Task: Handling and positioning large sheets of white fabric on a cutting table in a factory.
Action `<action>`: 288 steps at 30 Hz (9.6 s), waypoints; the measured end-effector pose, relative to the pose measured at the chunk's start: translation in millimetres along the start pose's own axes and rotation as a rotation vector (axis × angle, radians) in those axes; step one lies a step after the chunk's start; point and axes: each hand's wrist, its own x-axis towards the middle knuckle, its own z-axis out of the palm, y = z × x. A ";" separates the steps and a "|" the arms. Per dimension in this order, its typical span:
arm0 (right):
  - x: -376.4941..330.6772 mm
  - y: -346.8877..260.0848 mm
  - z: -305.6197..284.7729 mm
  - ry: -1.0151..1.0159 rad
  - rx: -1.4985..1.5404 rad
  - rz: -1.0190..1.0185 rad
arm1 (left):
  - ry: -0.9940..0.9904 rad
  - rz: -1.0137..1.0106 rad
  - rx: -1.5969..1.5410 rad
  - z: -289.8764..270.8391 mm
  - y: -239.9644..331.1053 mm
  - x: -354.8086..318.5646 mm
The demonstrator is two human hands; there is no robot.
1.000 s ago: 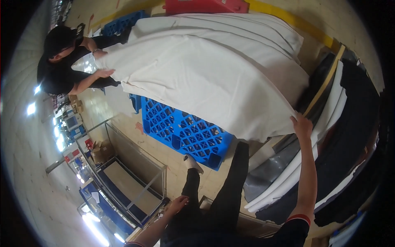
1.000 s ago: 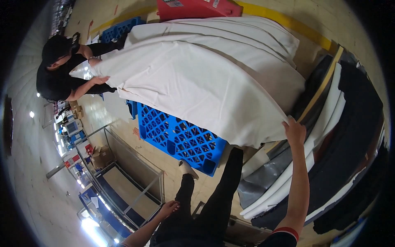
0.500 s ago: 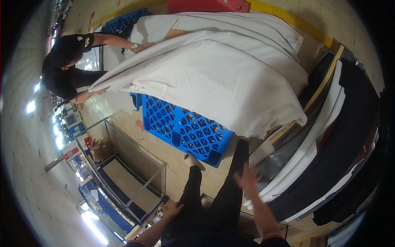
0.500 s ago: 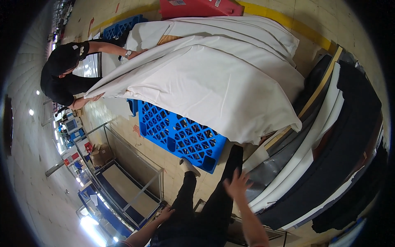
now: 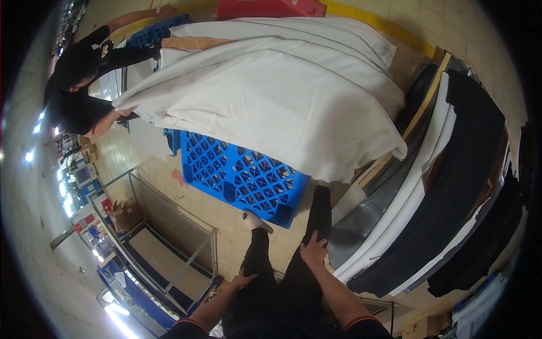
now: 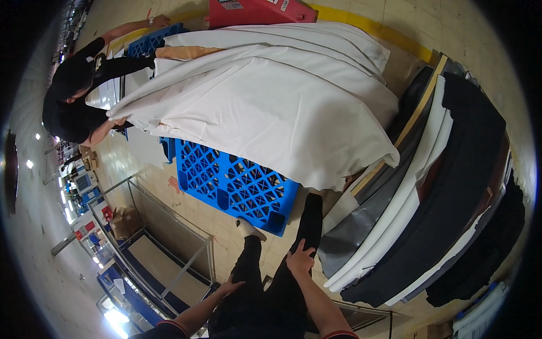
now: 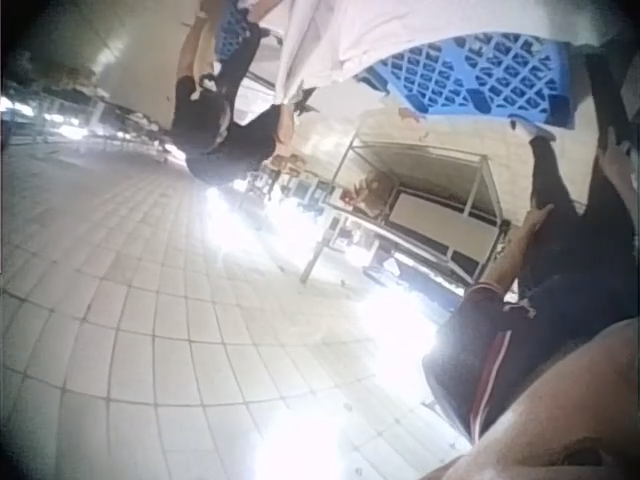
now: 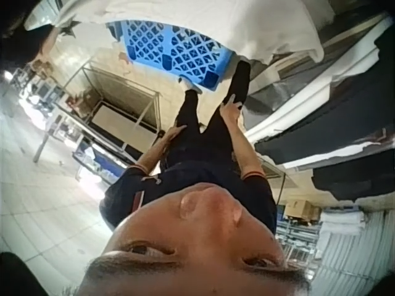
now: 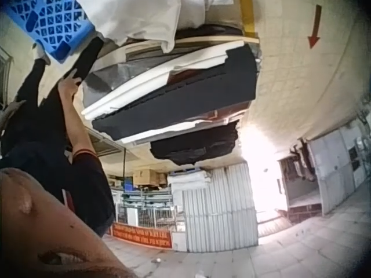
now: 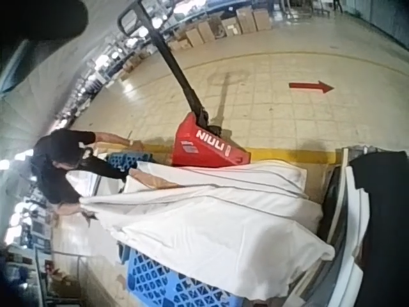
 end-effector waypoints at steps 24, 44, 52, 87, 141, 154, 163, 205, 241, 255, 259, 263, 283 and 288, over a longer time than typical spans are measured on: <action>3.9 -7.5 29.8 0.205 0.002 0.030 | 0.595 -0.038 0.051 -28.6 40.0 48.1; 4.0 -8.6 21.3 0.214 -0.050 0.030 | 0.597 -0.010 0.057 -27.8 45.9 46.3; 0.0 -23.1 24.2 0.174 -0.061 0.009 | 0.605 -0.071 0.028 -31.1 29.9 48.9; -0.8 -21.7 18.5 0.200 -0.149 0.043 | 0.655 0.010 -0.019 -27.8 36.6 53.2; 45.9 -3.1 26.4 0.363 -0.094 0.016 | 0.553 1.021 -0.487 -203.2 314.5 31.3; 56.1 -28.0 -3.1 0.193 -0.135 -0.015 | 0.276 0.769 -0.556 -106.6 175.0 168.3; 240.6 -117.2 -266.1 0.979 0.043 -0.553 | -0.179 0.397 -1.175 -104.5 232.8 266.1; 236.8 -254.5 -260.6 0.278 0.416 -0.261 | 0.272 0.365 -1.576 -127.2 341.5 221.0; 309.5 -234.5 -286.1 0.478 0.052 -0.399 | -0.431 0.444 -1.948 -92.1 363.4 301.3; 30.6 -279.2 -188.8 -0.461 0.617 -0.275 | 0.301 0.855 -1.364 -150.3 100.5 78.2; -54.6 -282.5 -139.2 -0.553 0.655 -0.438 | 0.405 1.006 -1.580 -149.8 -1.8 60.2; -104.1 -284.7 -62.0 -0.482 0.753 -0.454 | 0.101 1.029 -1.587 -153.4 -135.1 53.9; -453.2 -646.4 413.7 -0.853 0.674 -0.771 | 0.305 0.889 -1.871 -331.7 -734.4 126.6; -509.5 -758.4 429.3 -1.025 0.586 -1.185 | 0.200 1.107 -2.169 -417.9 -831.1 134.5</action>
